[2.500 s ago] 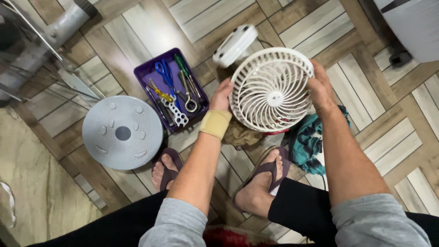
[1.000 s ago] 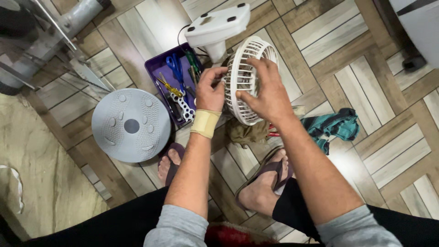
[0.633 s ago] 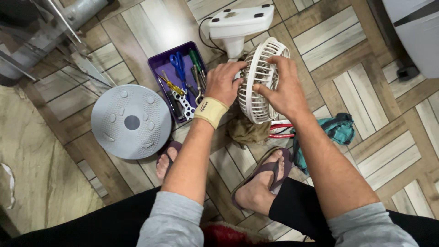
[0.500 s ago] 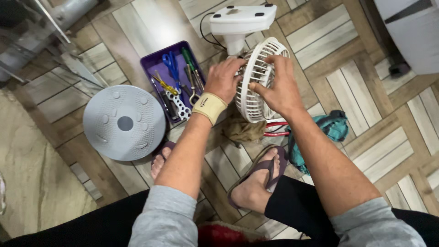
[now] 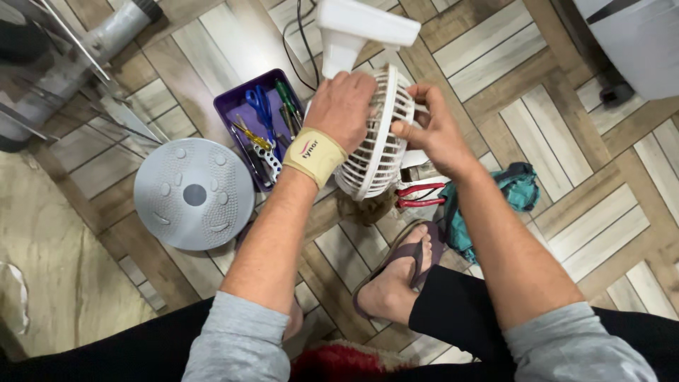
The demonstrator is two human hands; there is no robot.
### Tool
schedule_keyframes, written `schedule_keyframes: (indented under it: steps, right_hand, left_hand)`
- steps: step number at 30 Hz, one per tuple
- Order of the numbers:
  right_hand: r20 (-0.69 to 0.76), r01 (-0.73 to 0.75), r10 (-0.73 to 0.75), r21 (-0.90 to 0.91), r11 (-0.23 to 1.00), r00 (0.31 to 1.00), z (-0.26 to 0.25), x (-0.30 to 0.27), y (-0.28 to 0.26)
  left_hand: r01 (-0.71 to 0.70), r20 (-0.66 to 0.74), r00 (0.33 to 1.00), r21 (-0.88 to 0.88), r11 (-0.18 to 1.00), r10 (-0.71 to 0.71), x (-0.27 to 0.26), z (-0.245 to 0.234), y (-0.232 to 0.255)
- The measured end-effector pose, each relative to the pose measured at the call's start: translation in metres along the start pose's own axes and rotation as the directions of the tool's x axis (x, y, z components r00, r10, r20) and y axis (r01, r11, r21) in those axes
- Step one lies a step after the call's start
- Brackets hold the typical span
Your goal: The person disassembles a small white electric fan by unscrewing the front grille, removing it, and wiping the grille with a cloth. The fan blades and rear housing remain visible on the floor.
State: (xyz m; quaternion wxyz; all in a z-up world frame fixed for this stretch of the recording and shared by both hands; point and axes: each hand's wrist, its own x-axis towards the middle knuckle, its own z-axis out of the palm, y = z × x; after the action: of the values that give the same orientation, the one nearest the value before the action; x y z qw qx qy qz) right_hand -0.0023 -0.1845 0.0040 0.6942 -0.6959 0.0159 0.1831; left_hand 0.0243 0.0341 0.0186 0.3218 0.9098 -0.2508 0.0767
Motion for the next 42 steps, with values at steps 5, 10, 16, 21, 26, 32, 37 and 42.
schedule_keyframes:
  steps: [5, 10, 16, 21, 26, 32, 37, 42]
  right_hand:
    - [-0.053, 0.104, -0.107, -0.070, 0.992, 0.993, -0.004, -0.014, 0.029]
    - [-0.096, 0.359, -0.491, -0.564, 0.744, 0.866, 0.009, -0.027, 0.021]
    - [-0.150, 0.274, -0.644, -0.816, 0.509, 0.751, 0.039, -0.046, -0.002]
    - [-0.124, 0.337, -0.699, -0.808, 0.483, 0.704, 0.046, -0.054, -0.022]
    - [-0.155, 0.276, -0.624, -0.798, 0.536, 0.766, 0.039, -0.061, -0.026]
    - [-0.149, 0.264, -0.624, -0.813, 0.519, 0.768, 0.038, -0.069, -0.024]
    - [-0.037, 0.328, -0.599, -0.808, 0.489, 0.800, 0.026, -0.072, -0.030]
    - [-0.011, 0.264, -0.535, -0.861, 0.434, 0.845, 0.012, -0.068, -0.033]
  left_hand:
    - [0.028, 0.016, 0.999, -0.019, 0.999, -0.028, -0.008, 0.011, 0.003]
    - [0.017, -0.069, 0.997, -0.145, 0.989, -0.027, -0.009, 0.016, 0.011]
    - [0.099, -0.184, 0.977, -0.074, 0.992, -0.111, -0.016, 0.032, 0.029]
    - [0.125, -0.188, 0.973, -0.071, 0.990, -0.136, -0.015, 0.038, 0.039]
    - [0.100, -0.181, 0.978, -0.039, 0.994, -0.105, -0.008, 0.042, 0.045]
    - [0.094, -0.196, 0.975, -0.041, 0.995, -0.101, -0.009, 0.044, 0.051]
    - [0.111, -0.232, 0.966, -0.037, 0.993, -0.117, -0.013, 0.043, 0.052]
    - [0.081, -0.220, 0.972, 0.002, 0.997, -0.078, -0.014, 0.042, 0.050]
